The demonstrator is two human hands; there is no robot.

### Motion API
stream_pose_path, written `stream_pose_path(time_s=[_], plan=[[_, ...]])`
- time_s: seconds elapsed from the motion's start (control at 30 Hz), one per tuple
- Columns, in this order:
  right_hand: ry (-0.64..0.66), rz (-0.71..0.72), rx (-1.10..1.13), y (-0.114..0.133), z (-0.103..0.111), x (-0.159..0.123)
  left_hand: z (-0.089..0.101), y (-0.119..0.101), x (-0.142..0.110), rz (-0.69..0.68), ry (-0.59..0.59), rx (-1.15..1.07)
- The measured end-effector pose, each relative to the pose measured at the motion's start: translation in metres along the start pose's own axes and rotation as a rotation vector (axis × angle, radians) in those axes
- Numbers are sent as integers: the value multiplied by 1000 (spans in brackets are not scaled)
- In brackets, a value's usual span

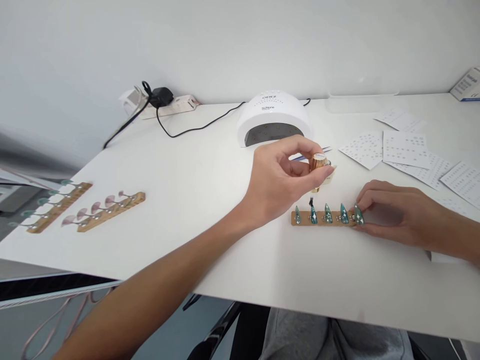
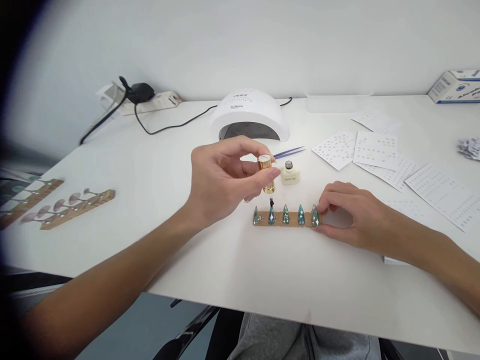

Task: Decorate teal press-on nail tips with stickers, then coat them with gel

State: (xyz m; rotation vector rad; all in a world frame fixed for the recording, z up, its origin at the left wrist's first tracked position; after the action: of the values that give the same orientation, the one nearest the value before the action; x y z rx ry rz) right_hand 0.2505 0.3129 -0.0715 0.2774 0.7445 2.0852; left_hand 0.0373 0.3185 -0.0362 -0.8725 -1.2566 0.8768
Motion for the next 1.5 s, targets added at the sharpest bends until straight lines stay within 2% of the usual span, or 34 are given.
stream_pose_path(time_s=[0.17, 0.27, 0.5, 0.7, 0.83, 1.07, 1.5], plan=[[-9, 12, 0, -1, -1, 0, 5, -1, 3, 1, -33, 24], [-7, 9, 3, 0, -1, -1, 8, 1, 7, 31, 14, -19], [8, 0, 5, 0, 0, -1, 9, 10, 11, 245, 204, -238], [-4, 1, -7, -1, 0, 0, 7, 19, 11, 410, 193, -351], [-7, 9, 6, 0, 0, -1, 8, 23, 12, 393, 216, -347], [-23, 16, 6, 1, -1, 0, 4, 20, 11, 365, 355, -348], [-20, 19, -2, 2, 0, 0, 5, 21, 8, 255, 405, -230]])
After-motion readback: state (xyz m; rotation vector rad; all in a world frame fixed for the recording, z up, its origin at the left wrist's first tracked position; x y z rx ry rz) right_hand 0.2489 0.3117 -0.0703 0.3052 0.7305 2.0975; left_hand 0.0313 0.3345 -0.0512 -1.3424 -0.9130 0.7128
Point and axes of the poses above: each hand's wrist, its own x-axis towards the middle knuckle, its own z-axis out of the back of the hand, y = z × x, the point moved 4 cm from there along x, towards the middle knuckle, and after that the axes turned 8 degrees about -z, right-handed, at the moved point
